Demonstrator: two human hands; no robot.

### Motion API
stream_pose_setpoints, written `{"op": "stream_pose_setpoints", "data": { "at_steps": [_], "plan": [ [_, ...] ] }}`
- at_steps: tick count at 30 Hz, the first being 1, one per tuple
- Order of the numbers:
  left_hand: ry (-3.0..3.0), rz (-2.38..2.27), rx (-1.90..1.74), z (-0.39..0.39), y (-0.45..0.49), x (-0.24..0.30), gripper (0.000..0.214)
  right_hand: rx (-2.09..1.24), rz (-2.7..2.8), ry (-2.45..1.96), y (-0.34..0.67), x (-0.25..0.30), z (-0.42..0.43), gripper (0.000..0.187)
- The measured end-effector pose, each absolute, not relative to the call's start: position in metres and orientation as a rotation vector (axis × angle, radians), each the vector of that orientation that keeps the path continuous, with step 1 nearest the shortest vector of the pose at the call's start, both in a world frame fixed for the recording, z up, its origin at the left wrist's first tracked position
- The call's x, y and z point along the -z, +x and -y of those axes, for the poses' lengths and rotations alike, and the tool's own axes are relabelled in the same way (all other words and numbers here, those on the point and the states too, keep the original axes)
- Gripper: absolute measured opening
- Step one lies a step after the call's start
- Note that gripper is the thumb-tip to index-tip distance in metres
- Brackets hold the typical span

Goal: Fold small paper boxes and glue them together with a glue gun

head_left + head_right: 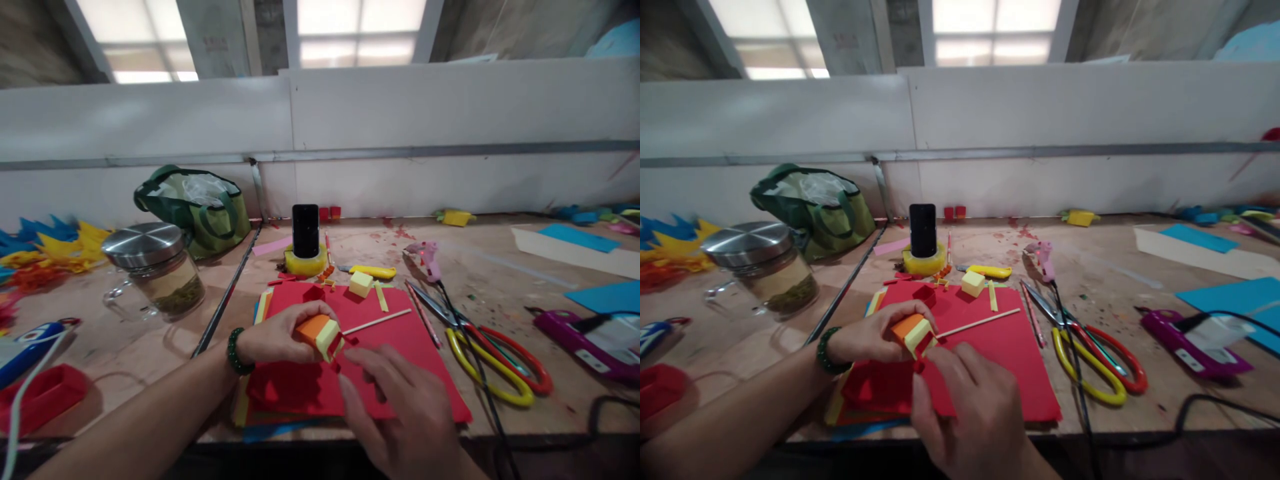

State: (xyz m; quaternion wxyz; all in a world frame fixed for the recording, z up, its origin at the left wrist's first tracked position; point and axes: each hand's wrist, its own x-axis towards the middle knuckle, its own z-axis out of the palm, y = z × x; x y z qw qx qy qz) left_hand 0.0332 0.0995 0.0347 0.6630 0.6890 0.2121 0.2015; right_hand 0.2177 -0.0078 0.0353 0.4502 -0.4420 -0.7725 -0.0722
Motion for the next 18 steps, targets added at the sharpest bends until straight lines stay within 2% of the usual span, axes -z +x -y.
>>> {"op": "stream_pose_setpoints", "data": {
  "at_steps": [18],
  "plan": [
    [1.594,-0.471,-0.409,-0.099,0.032,-0.032,0.046,0.153,1.833,-1.137,0.217,-0.024,-0.009,0.011]
  ]
}}
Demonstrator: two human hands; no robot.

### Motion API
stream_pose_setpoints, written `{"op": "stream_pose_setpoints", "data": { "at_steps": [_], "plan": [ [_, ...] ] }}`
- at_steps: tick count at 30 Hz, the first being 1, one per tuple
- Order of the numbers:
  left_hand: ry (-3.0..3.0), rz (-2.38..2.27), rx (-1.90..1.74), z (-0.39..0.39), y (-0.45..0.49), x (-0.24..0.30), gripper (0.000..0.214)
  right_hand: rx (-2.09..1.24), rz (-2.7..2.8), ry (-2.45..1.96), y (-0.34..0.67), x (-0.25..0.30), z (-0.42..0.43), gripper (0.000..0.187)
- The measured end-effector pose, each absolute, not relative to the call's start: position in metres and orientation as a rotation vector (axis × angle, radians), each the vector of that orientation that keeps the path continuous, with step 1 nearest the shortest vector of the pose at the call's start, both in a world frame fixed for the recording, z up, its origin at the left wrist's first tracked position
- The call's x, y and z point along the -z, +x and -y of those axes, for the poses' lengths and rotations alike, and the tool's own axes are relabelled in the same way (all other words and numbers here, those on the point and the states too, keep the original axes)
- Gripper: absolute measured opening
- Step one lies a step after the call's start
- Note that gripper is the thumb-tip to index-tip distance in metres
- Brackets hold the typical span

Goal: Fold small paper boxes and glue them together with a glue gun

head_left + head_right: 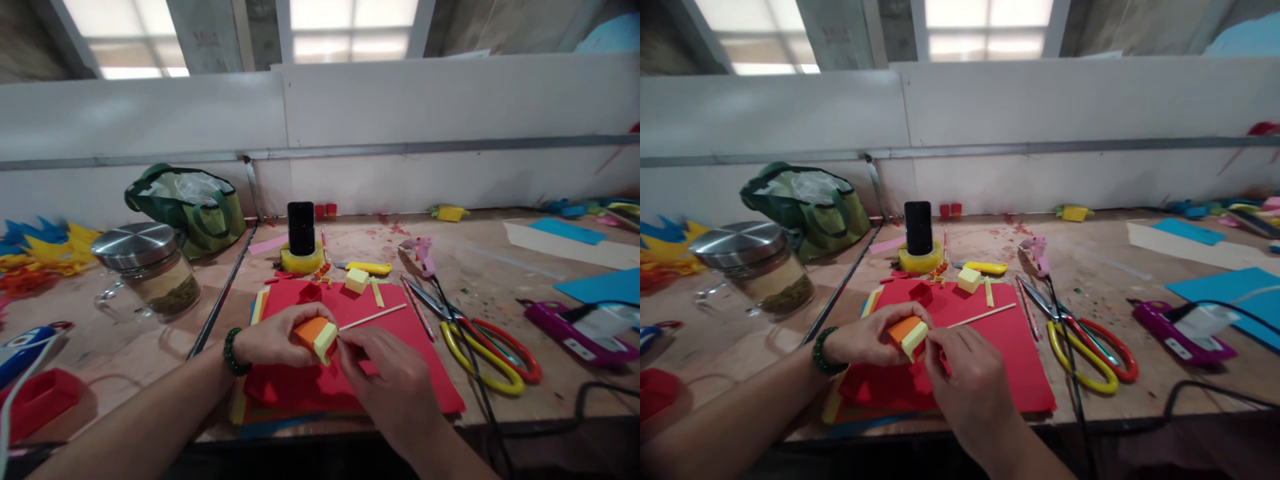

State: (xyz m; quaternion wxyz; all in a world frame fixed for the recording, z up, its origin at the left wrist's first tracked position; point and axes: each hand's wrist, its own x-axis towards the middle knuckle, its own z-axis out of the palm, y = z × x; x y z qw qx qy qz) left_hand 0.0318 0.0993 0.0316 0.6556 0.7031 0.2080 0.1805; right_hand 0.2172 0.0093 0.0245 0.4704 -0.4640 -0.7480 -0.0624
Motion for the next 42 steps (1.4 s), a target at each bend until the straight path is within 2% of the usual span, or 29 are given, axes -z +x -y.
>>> {"op": "stream_pose_setpoints", "data": {
  "at_steps": [10,14,16,26,30,36,42],
  "plan": [
    [1.583,-0.483,-0.407,-0.099,0.031,-0.033,0.046,0.162,1.856,-1.182,0.218,-0.026,-0.01,0.014],
    [1.576,-0.469,-0.407,-0.099,0.031,-0.034,0.045,0.114,1.804,-1.292,0.221,-0.027,-0.008,0.038],
    [1.584,-0.462,-0.412,-0.1,0.031,-0.034,0.045,0.057,1.799,-1.316,0.222,-0.027,-0.008,0.044],
    [1.612,-0.476,-0.399,-0.1,0.031,-0.035,0.046,-0.041,1.782,-1.339,0.22,-0.027,-0.007,0.05],
    [1.609,-0.468,-0.409,-0.1,0.031,-0.036,0.045,-0.03,1.771,-1.332,0.221,-0.026,-0.006,0.048],
    [1.6,-0.464,-0.401,-0.1,0.03,-0.036,0.045,0.035,1.769,-1.324,0.221,-0.025,-0.006,0.056],
    [1.581,-0.457,-0.401,-0.099,0.03,-0.037,0.045,0.028,1.72,-1.184,0.227,-0.034,0.001,0.047]
  ]
}}
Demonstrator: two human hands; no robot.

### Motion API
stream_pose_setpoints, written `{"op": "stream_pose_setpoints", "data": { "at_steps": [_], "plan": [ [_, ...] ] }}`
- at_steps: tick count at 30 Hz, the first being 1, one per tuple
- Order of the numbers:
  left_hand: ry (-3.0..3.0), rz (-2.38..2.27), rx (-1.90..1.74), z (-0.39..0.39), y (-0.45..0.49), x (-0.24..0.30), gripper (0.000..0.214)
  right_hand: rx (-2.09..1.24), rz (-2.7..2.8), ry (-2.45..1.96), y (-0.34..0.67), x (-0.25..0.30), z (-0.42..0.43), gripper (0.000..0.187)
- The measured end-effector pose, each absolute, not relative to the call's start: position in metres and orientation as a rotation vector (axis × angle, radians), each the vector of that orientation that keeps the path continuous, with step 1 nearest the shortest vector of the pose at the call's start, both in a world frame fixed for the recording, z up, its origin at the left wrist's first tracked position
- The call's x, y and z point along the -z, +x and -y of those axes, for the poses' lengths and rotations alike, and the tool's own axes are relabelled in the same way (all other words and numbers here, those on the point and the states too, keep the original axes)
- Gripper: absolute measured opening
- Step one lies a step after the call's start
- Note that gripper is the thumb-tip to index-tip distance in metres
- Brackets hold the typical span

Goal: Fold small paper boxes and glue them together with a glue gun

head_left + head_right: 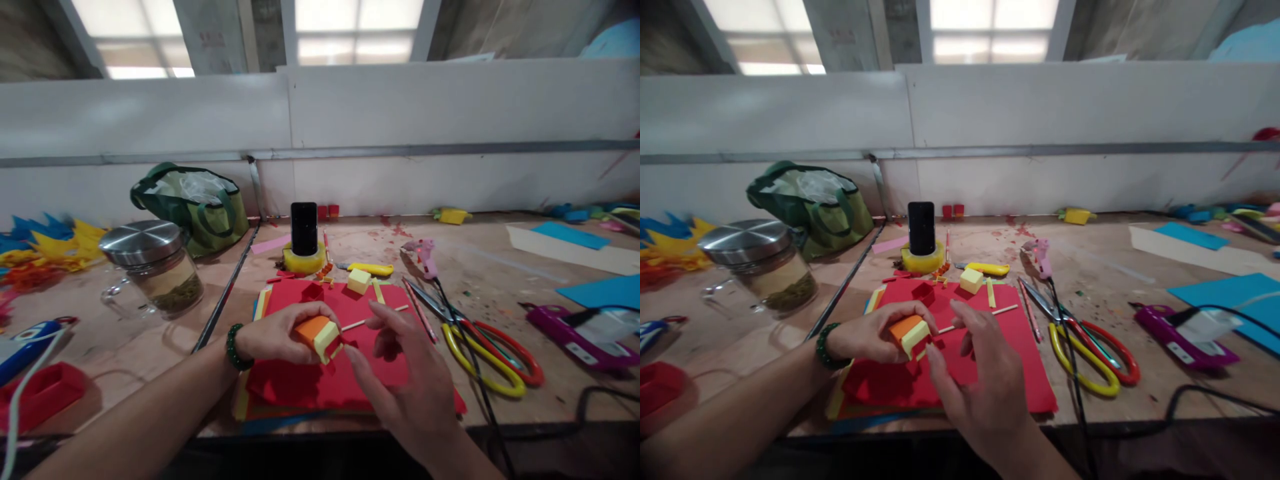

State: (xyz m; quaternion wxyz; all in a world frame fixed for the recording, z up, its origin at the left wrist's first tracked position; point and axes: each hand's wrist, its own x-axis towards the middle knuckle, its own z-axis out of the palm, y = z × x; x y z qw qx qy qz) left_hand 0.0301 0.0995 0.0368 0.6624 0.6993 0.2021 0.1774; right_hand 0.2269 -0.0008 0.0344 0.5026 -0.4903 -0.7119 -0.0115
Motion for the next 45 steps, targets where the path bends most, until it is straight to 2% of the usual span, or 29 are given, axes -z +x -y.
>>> {"op": "stream_pose_setpoints", "data": {
  "at_steps": [4,11,12,16,18,20,23,27,30,34,39,45],
  "plan": [
    [1.528,-0.442,-0.4,-0.1,0.03,-0.037,0.047,0.093,1.735,-1.162,0.227,-0.034,0.001,0.043],
    [1.561,-0.428,-0.375,-0.1,0.03,-0.038,0.045,0.112,1.729,-1.248,0.225,-0.028,-0.002,0.056],
    [1.568,-0.424,-0.379,-0.1,0.03,-0.038,0.046,0.096,1.715,-1.211,0.227,-0.03,0.001,0.053],
    [1.597,-0.441,-0.409,-0.102,0.028,-0.036,0.055,0.132,1.674,-1.08,0.241,-0.038,0.017,0.021],
    [1.673,-0.464,-0.423,-0.103,0.028,-0.035,0.06,0.101,1.64,-1.122,0.246,-0.045,0.018,0.024],
    [1.809,-0.491,-0.455,-0.104,0.027,-0.035,0.065,0.016,1.658,-1.195,0.248,-0.054,0.012,0.028],
    [1.984,-0.517,-0.497,-0.105,0.027,-0.035,0.069,-0.109,1.827,-1.277,0.244,-0.068,-0.002,0.02],
    [1.94,-0.482,-0.504,-0.108,0.026,-0.036,0.05,-0.347,1.944,-1.324,0.237,-0.075,-0.013,0.021],
    [1.761,-0.408,-0.486,-0.112,0.024,-0.038,0.048,-0.514,1.92,-1.313,0.235,-0.074,-0.018,0.022],
    [1.518,-0.335,-0.573,-0.121,0.02,-0.04,0.059,-0.823,1.764,-1.177,0.236,-0.076,-0.036,0.03],
    [1.383,-0.331,-0.576,-0.13,0.013,-0.041,0.053,-1.132,1.661,-1.19,0.23,-0.077,-0.06,0.038],
    [1.434,-0.338,-0.59,-0.133,0.01,-0.04,0.056,-1.386,1.638,-1.078,0.214,-0.071,-0.068,0.052]
  ]
}}
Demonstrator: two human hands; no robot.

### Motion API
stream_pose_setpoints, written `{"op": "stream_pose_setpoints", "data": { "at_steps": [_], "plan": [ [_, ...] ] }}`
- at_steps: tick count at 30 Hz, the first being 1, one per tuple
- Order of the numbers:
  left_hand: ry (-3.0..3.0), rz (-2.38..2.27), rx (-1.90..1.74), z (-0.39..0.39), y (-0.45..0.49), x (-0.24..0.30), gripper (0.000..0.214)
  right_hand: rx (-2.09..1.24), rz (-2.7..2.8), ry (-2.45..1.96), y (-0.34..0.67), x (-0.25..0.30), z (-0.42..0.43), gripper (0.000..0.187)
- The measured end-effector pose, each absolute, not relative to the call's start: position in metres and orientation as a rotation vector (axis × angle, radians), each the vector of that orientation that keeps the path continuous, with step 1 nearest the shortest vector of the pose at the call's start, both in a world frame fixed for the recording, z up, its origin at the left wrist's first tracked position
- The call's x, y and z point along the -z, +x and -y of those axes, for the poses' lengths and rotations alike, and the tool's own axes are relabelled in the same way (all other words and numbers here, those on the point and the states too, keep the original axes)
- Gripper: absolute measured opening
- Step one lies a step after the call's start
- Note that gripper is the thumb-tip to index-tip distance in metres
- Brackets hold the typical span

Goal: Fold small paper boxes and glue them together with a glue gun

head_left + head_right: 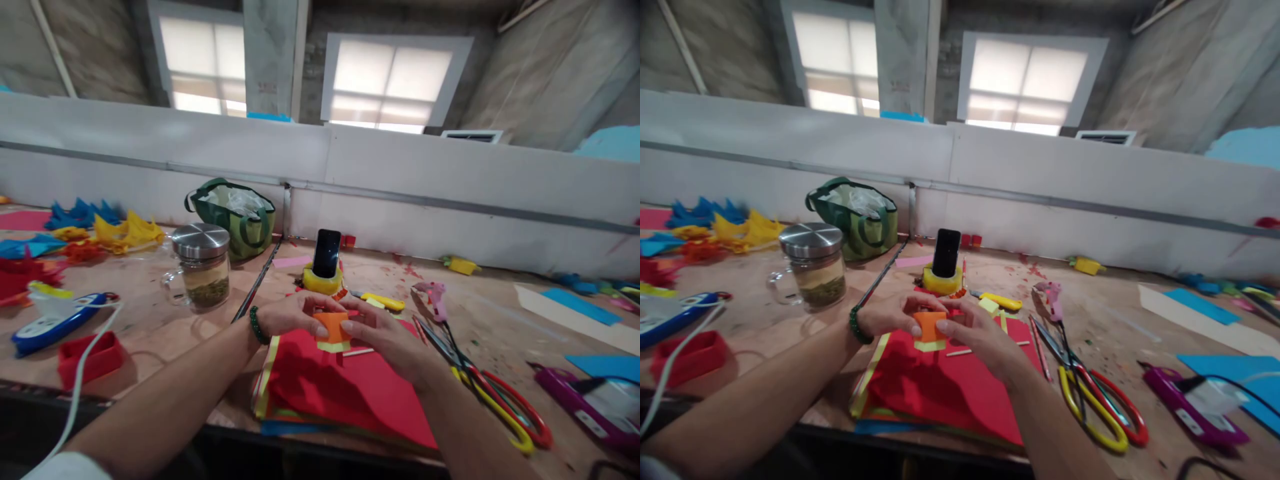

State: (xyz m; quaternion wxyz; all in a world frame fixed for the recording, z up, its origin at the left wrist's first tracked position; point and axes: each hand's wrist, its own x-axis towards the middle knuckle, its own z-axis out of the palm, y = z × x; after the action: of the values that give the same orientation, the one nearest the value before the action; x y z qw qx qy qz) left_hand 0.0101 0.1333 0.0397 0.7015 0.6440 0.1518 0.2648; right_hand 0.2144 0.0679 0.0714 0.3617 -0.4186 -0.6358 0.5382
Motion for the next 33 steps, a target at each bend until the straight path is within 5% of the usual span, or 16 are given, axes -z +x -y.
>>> {"op": "stream_pose_setpoints", "data": {
  "at_steps": [6,11,15,33],
  "plan": [
    [1.379,-0.338,-0.745,-0.131,0.014,-0.038,0.066,-1.423,1.526,-1.007,0.206,-0.071,-0.075,0.054],
    [1.335,-0.565,-0.869,-0.134,0.019,-0.035,0.055,-1.079,1.422,-1.163,0.213,-0.062,-0.098,0.066],
    [1.366,-0.562,-0.832,-0.134,0.023,-0.035,0.059,-0.904,1.541,-1.254,0.215,-0.058,-0.111,0.058],
    [1.507,-0.738,-0.789,-0.133,0.023,-0.032,0.032,-0.968,1.652,-1.299,0.213,-0.069,-0.111,0.048]
  ]
}}
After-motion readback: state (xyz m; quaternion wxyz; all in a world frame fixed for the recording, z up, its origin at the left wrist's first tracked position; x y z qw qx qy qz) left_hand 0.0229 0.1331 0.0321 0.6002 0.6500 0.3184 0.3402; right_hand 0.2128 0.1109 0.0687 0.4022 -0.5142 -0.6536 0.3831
